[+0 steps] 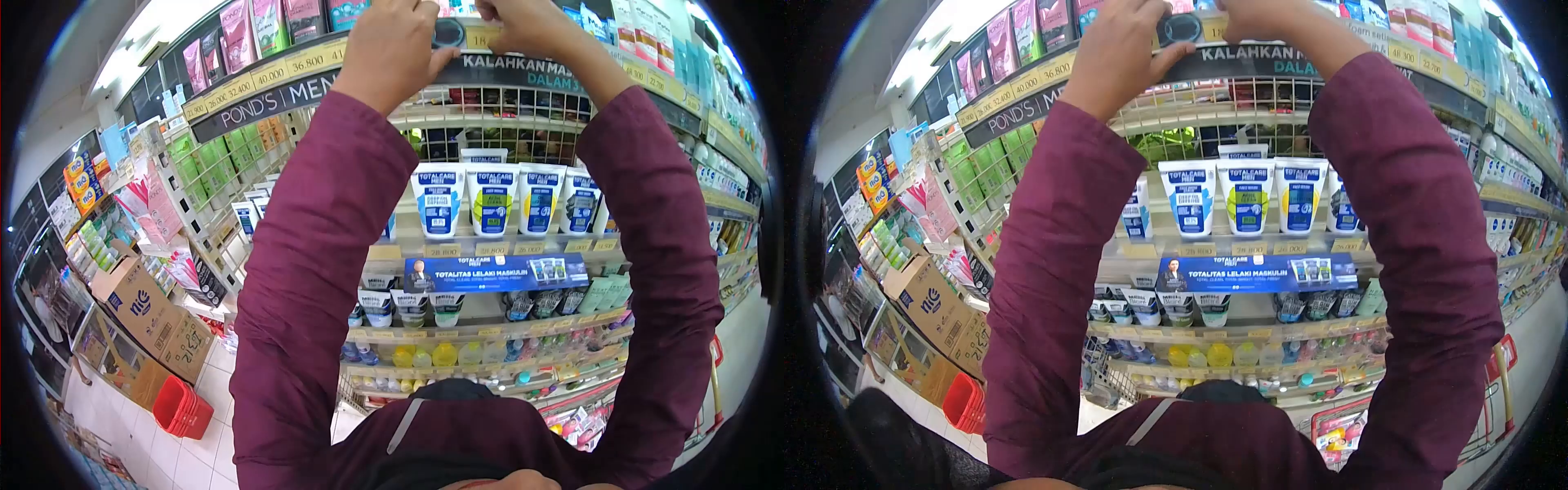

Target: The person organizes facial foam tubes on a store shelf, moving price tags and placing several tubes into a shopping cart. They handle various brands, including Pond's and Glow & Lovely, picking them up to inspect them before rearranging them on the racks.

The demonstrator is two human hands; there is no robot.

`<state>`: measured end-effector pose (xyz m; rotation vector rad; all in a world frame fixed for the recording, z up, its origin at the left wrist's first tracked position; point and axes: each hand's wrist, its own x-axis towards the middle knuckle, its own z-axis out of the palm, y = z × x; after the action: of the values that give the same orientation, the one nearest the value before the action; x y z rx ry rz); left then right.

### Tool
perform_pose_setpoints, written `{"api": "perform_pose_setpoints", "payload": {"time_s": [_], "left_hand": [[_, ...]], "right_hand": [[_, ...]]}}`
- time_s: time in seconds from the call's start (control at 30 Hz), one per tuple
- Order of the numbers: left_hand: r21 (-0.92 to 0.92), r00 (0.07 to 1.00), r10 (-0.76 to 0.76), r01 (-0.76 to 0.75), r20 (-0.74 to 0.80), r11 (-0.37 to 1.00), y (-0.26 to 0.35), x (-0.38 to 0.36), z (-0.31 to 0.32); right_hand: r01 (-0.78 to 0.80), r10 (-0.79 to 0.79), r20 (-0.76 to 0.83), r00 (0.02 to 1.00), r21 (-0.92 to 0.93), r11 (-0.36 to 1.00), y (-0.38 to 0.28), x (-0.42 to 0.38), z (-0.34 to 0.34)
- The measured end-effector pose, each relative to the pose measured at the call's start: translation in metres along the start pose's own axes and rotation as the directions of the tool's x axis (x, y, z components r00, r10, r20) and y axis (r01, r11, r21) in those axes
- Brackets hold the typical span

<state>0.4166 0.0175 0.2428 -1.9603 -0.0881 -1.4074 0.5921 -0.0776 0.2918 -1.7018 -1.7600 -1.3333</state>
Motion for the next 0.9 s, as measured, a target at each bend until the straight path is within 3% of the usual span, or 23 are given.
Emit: {"api": "perform_pose_setpoints", "payload": {"time_s": [0.1, 0.17, 0.43, 0.6, 0.7, 0.9], "left_hand": [[0.058, 0.999, 0.016, -0.014, -0.030, 0.998, -0.002, -0.006, 0.005], [0.048, 0.998, 0.035, -0.033, -0.056, 0.998, -0.002, -0.009, 0.005], [-0.032, 0.996, -0.003, 0.000, -0.085, 0.999, -0.001, -0.010, 0.001], [0.006, 0.999, -0.048, 0.048, 0.004, 0.999, 0.002, -0.013, 0.001], [-0.019, 0.997, -0.067, 0.068, 0.026, 0.998, 0.008, -0.009, -0.009], [-0.007, 0.995, -0.086, 0.086, 0.047, 0.996, 0.012, -0.010, -0.013]], "right_hand": [[-0.018, 0.015, 0.047, 0.999, 0.052, 0.998, 0.001, 0.005, -0.001], [0.052, -0.051, -0.013, 0.999, 0.078, 0.996, 0.002, 0.003, 0.000], [0.075, -0.077, 0.012, 0.997, 0.116, 0.990, 0.003, 0.002, -0.007], [0.124, -0.116, -0.067, 0.991, 0.133, 0.983, 0.008, 0.002, -0.004], [0.051, -0.058, 0.042, 0.997, 0.146, 0.988, 0.004, 0.002, -0.013], [0.048, -0.051, 0.009, 0.999, 0.188, 0.981, 0.005, 0.002, -0.005]]}}
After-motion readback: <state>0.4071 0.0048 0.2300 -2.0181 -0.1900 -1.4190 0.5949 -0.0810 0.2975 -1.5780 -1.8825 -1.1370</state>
